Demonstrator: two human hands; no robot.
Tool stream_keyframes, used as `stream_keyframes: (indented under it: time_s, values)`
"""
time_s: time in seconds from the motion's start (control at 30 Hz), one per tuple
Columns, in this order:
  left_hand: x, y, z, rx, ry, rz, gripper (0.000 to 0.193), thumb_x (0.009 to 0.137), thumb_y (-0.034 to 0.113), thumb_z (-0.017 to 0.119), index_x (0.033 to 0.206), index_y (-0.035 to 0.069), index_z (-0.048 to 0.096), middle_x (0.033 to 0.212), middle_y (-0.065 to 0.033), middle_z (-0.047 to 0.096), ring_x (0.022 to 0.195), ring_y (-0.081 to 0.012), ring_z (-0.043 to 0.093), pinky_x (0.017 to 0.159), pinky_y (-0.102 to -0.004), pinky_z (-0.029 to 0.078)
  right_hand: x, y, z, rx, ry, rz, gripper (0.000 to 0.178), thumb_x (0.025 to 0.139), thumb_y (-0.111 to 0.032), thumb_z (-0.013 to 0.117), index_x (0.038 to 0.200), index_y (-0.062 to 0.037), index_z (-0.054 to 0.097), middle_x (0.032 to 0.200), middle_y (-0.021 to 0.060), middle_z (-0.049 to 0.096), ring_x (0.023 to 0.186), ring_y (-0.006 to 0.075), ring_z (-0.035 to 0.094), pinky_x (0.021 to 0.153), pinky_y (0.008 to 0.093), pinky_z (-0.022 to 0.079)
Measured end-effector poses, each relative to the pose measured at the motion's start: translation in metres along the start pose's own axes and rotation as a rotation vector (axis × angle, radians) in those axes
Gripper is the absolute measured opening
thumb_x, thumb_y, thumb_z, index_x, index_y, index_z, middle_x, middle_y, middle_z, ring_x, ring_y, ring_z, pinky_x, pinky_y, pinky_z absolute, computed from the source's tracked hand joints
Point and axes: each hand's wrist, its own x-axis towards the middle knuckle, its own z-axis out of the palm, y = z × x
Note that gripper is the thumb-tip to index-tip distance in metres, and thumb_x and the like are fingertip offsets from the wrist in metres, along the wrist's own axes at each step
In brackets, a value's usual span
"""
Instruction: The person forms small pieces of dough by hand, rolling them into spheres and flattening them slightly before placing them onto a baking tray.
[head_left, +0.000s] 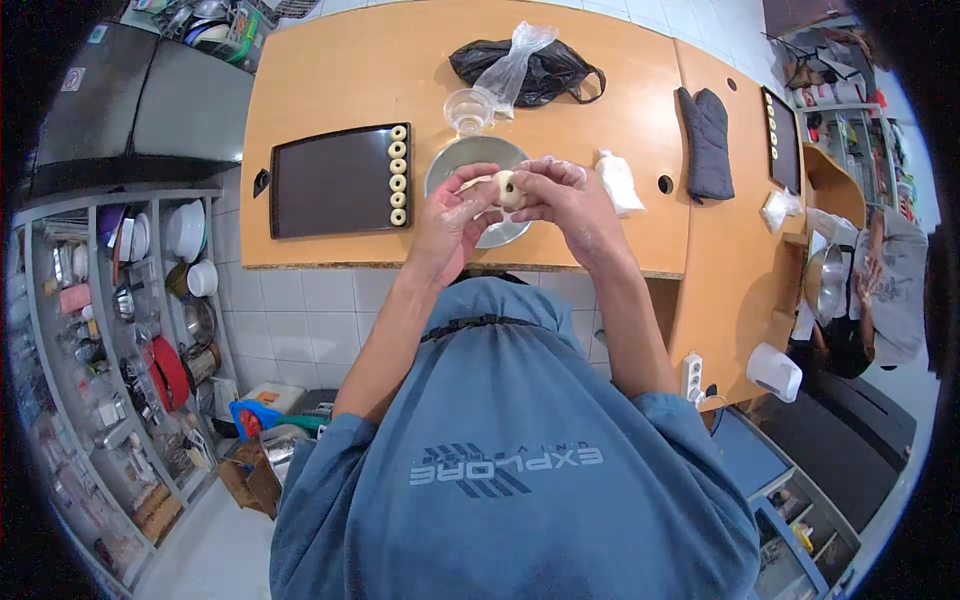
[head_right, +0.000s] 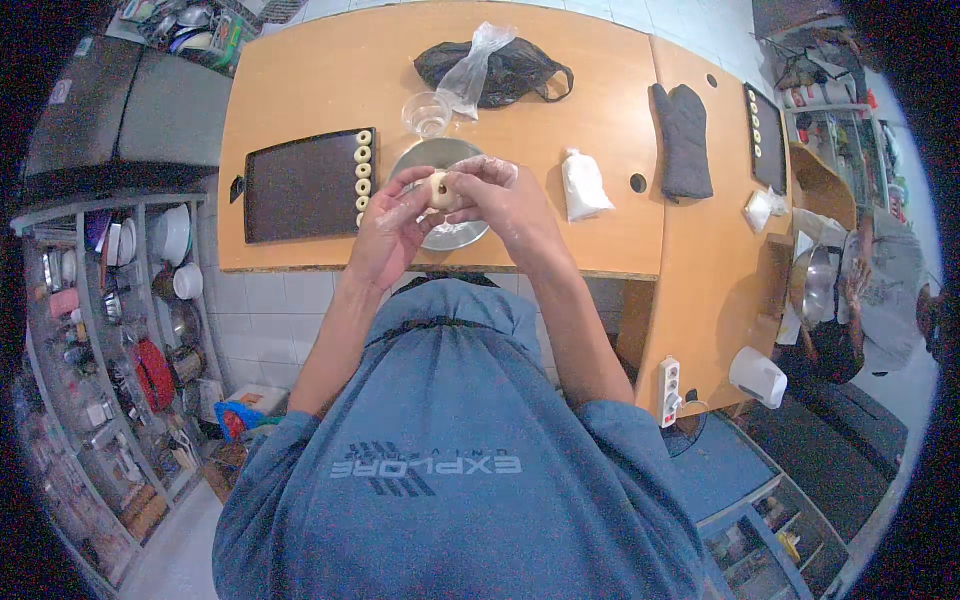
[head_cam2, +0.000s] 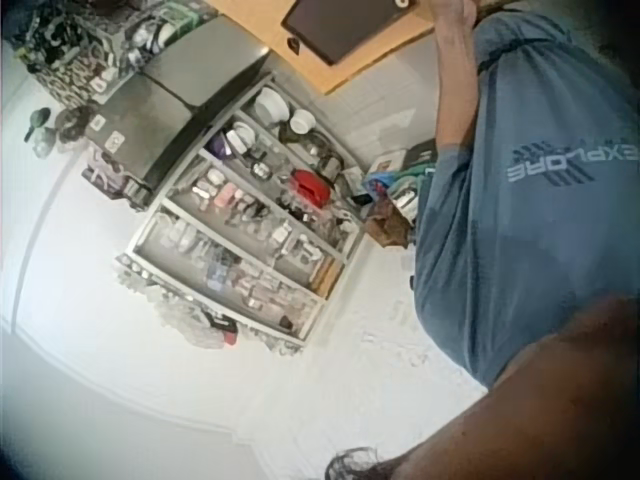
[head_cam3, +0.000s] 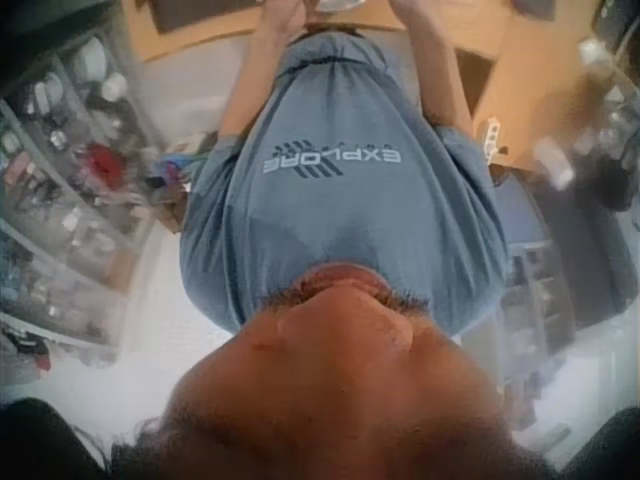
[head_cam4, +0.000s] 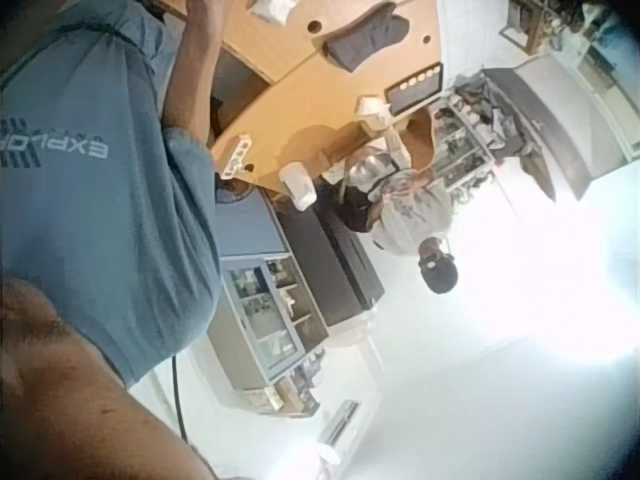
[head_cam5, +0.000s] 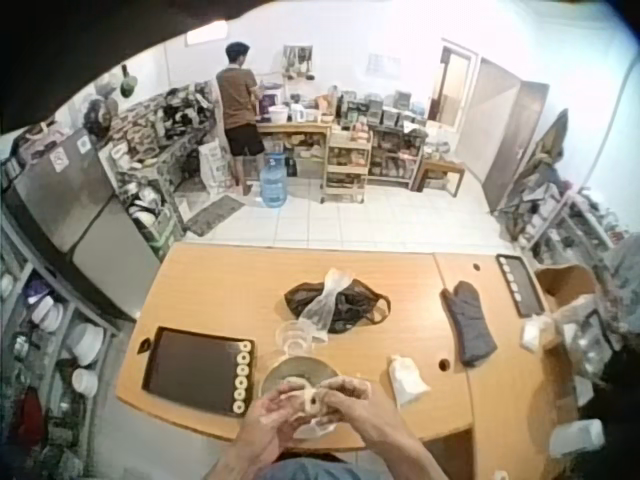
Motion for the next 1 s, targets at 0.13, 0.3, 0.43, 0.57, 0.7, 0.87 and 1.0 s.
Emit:
stream_keyframes:
  time_s: [0.13,0.3,0.43,0.57,0.7,0.87,1.0]
  values:
    - [0.002,-0.0021,-0.001,0.049,-0.011,0.002,0.028,0.1,0.012,0.061,0.125,0.003,0.057,0.119,-0.0107,0.064,0.109,-0.0179,0.064,0.092,-0.0351,0.057,-0.0002,0.0019,0.0005,-0.09,-0.006,-0.054,0.031,0.088,-0.013,0.072,0.113,0.0044,0.065,0.096,0.0107,0.07,0.085,0.0161,0.069,0.076,0.0269,0.058]
    - [0.0033,-0.0053,0.0017,0.144,-0.02,0.057,0.026,0.099,0.009,0.062,0.123,0.001,0.058,0.12,-0.0121,0.065,0.107,-0.019,0.066,0.092,-0.0352,0.058,0.0006,0.0034,0.0001,-0.137,-0.006,-0.06,0.034,0.086,-0.011,0.071,0.116,0.0048,0.064,0.098,0.0115,0.071,0.084,0.0157,0.068,0.075,0.0258,0.057]
    - [0.0033,-0.0029,0.0031,0.112,0.001,0.06,0.026,0.098,0.007,0.061,0.124,0.0,0.058,0.119,-0.0124,0.066,0.106,-0.0193,0.066,0.091,-0.0348,0.058,0.0022,0.0041,0.0014,-0.139,-0.005,-0.087,0.033,0.087,-0.01,0.069,0.116,0.0052,0.065,0.099,0.012,0.071,0.083,0.0154,0.069,0.076,0.026,0.057]
    - [0.0035,-0.003,0.0008,0.107,0.039,0.047,0.028,0.099,0.01,0.061,0.125,0.001,0.058,0.118,-0.0121,0.066,0.107,-0.0193,0.066,0.091,-0.0347,0.058,0.006,0.0079,-0.0022,-0.114,0.04,-0.047,0.031,0.089,-0.012,0.07,0.114,0.0045,0.067,0.097,0.0112,0.071,0.082,0.0153,0.069,0.076,0.0262,0.058]
    - [0.0023,-0.0049,0.0014,0.097,0.039,0.042,0.03,0.1,0.015,0.061,0.127,0.002,0.057,0.118,-0.0114,0.066,0.105,-0.0188,0.067,0.091,-0.0341,0.058,0.0053,0.0095,-0.0021,-0.064,0.047,-0.063,0.029,0.09,-0.014,0.071,0.112,0.0041,0.067,0.096,0.0108,0.071,0.082,0.0149,0.069,0.076,0.0259,0.058]
    - [0.0042,-0.0046,-0.0019,-0.066,0.1,-0.054,0.03,0.098,0.014,0.065,0.126,0.005,0.058,0.108,-0.0077,0.07,0.094,-0.0152,0.068,0.081,-0.0293,0.057,0.0032,0.0037,-0.0026,-0.091,-0.015,-0.057,0.017,0.09,-0.012,0.072,0.101,0.0013,0.067,0.091,0.0088,0.07,0.076,0.014,0.068,0.072,0.0249,0.057]
    - [0.0009,-0.0045,0.007,-0.145,0.041,-0.04,0.027,0.099,0.016,0.064,0.124,0.007,0.06,0.109,-0.0064,0.068,0.098,-0.0148,0.067,0.084,-0.0305,0.056,0.0065,0.0093,-0.0079,-0.078,0.0,-0.082,0.016,0.089,-0.011,0.073,0.098,-0.0002,0.066,0.09,0.008,0.069,0.075,0.0142,0.067,0.07,0.0251,0.057]
